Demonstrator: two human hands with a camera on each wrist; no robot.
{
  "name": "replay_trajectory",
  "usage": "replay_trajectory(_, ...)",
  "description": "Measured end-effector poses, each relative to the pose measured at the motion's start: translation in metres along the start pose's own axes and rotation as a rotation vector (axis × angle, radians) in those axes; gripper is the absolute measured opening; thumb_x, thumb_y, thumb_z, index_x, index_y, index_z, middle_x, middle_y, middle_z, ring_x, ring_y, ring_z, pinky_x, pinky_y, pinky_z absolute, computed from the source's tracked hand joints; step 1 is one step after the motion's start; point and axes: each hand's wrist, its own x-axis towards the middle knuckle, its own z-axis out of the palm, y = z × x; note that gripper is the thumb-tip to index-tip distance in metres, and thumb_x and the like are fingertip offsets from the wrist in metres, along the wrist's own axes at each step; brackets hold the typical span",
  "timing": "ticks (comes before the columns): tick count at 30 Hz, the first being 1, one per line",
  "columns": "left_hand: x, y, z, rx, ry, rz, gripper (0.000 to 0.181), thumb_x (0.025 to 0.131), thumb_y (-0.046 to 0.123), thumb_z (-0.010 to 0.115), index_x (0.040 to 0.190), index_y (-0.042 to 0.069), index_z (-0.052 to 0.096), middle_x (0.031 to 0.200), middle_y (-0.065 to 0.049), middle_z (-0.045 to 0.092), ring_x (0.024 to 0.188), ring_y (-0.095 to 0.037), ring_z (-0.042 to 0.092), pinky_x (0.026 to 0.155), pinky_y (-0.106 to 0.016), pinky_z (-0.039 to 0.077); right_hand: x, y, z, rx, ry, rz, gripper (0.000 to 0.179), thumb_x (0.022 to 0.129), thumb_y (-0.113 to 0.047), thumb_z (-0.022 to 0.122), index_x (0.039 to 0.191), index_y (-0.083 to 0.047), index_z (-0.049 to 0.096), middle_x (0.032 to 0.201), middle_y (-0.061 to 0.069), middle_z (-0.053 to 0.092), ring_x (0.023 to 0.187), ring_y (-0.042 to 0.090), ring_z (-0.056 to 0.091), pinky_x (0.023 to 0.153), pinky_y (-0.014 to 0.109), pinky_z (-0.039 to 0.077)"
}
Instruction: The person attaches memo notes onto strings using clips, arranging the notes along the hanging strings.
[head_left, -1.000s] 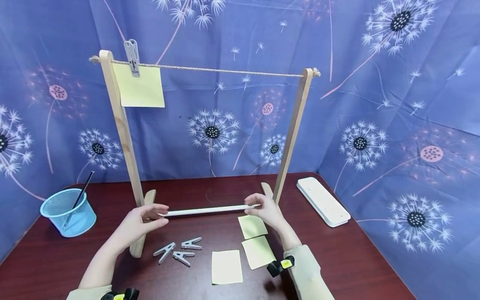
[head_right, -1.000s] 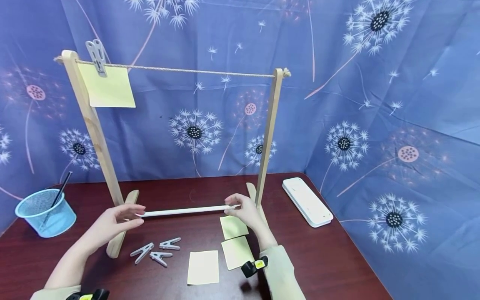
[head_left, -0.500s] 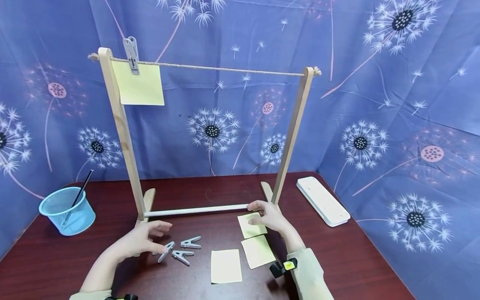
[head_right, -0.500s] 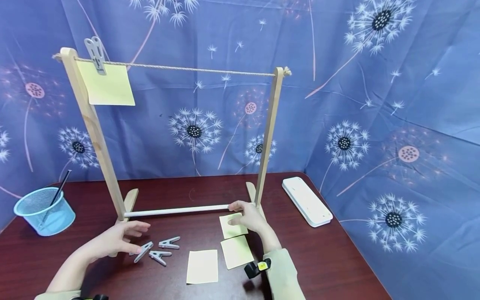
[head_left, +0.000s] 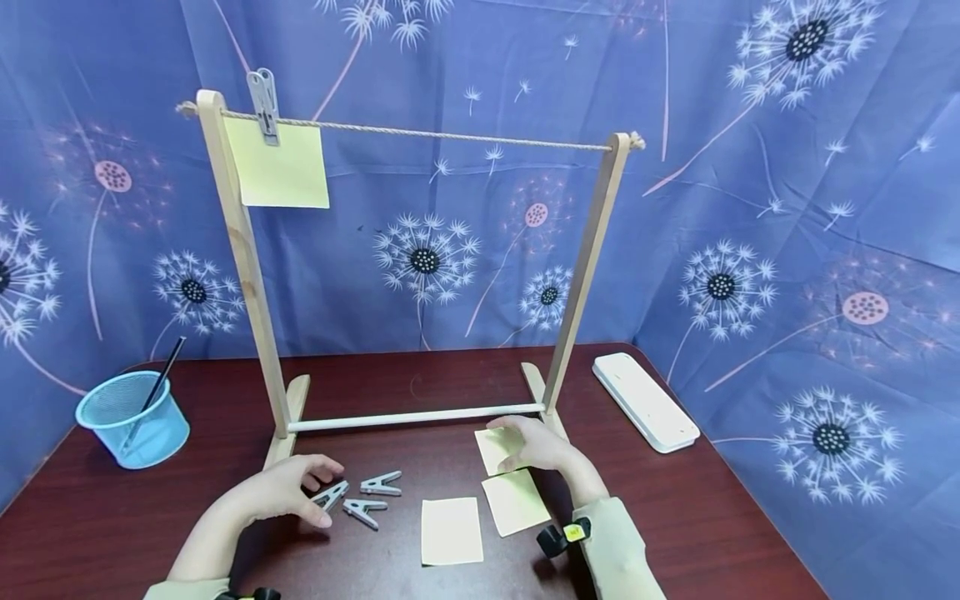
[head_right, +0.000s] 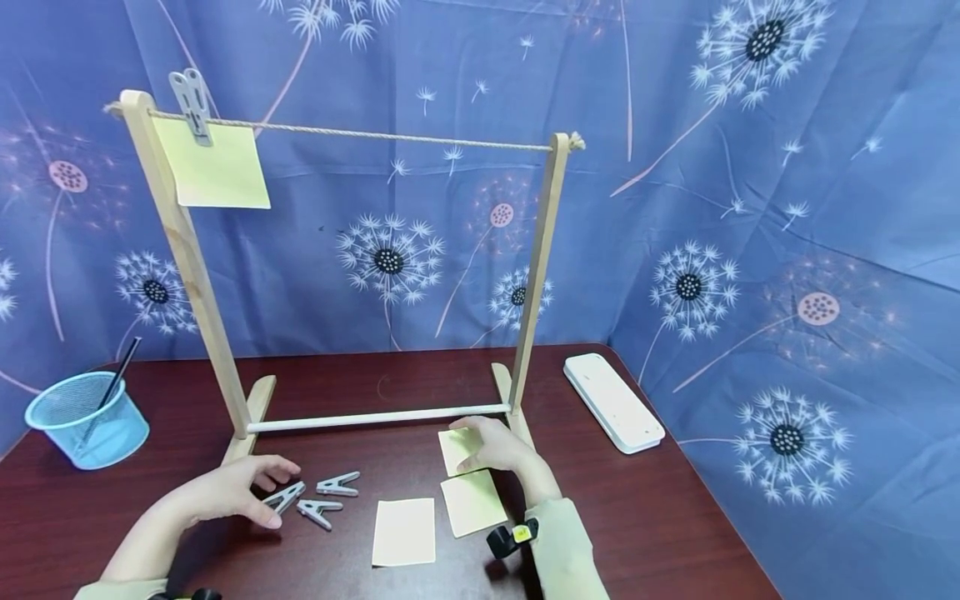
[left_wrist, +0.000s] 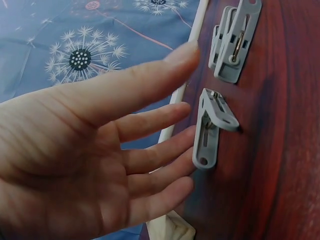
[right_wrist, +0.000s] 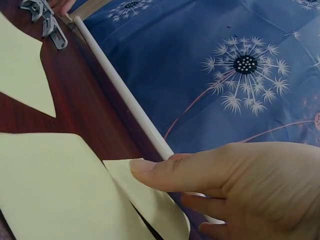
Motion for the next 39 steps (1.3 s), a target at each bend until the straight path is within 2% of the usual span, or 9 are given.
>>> replay_trajectory(4,-0.002,0.003,0.000,-0.025,-0.001,-0.035,0.057,0.068,0.002,0.085,0.116,-0.013,0.056,0.101,-0.014,0.059,0.088,-0.022,0.056,0.073,-0.031,0.048,0.001,0.002,0.001,-0.004,-0.033,-0.029,0.067,0.074,-0.007,0.083,0.134,0.003,0.055,0.136,0.017,0.058,0.130,0.035,0.050,0.108,0.049,0.038)
replay_trajectory(11,-0.001,0.001,0.008,0.007,0.057,-0.090,0.052,0.060,-0.004,0.086,0.104,-0.006,0.059,0.091,-0.010,0.055,0.081,-0.020,0.050,0.066,-0.025,0.043,0.001,0.004,0.005,-0.059,-0.038,-0.052,0.066,0.073,-0.004,0.082,0.132,0.004,0.055,0.136,0.019,0.057,0.131,0.037,0.049,0.109,0.049,0.037)
replay_trajectory(18,0.001,0.001,0.013,0.104,0.095,-0.062,0.046,0.057,-0.005,0.085,0.095,-0.003,0.059,0.083,-0.006,0.053,0.075,-0.017,0.048,0.062,-0.023,0.039,0.001,0.005,0.005,-0.104,-0.038,-0.072,0.066,0.072,-0.003,0.082,0.132,0.005,0.055,0.136,0.020,0.057,0.130,0.037,0.049,0.108,0.048,0.038)
replay_trajectory(22,0.002,0.003,0.013,0.109,0.099,-0.066,0.042,0.057,-0.007,0.083,0.091,-0.002,0.059,0.080,-0.005,0.053,0.073,-0.017,0.048,0.061,-0.022,0.039,0.001,0.003,0.004,-0.124,-0.017,-0.088,0.066,0.071,-0.003,0.083,0.130,0.005,0.056,0.132,0.018,0.060,0.127,0.036,0.052,0.107,0.045,0.040)
replay_trajectory(31,0.002,0.001,0.012,0.129,0.111,-0.018,0.036,0.056,-0.006,0.081,0.085,-0.001,0.061,0.075,-0.003,0.054,0.067,-0.012,0.048,0.059,-0.021,0.039,0.001,0.004,0.005,-0.131,0.017,-0.091,0.067,0.068,-0.005,0.086,0.128,0.003,0.058,0.128,0.016,0.063,0.123,0.034,0.055,0.105,0.044,0.041)
replay_trajectory(39,0.004,-0.002,0.010,0.121,0.152,-0.033,0.033,0.058,-0.007,0.078,0.087,-0.002,0.062,0.076,-0.004,0.056,0.065,-0.014,0.051,0.056,-0.022,0.045,0.002,0.004,0.006,-0.148,0.030,-0.105,0.067,0.069,-0.007,0.086,0.128,0.004,0.058,0.128,0.017,0.062,0.122,0.036,0.055,0.105,0.046,0.041)
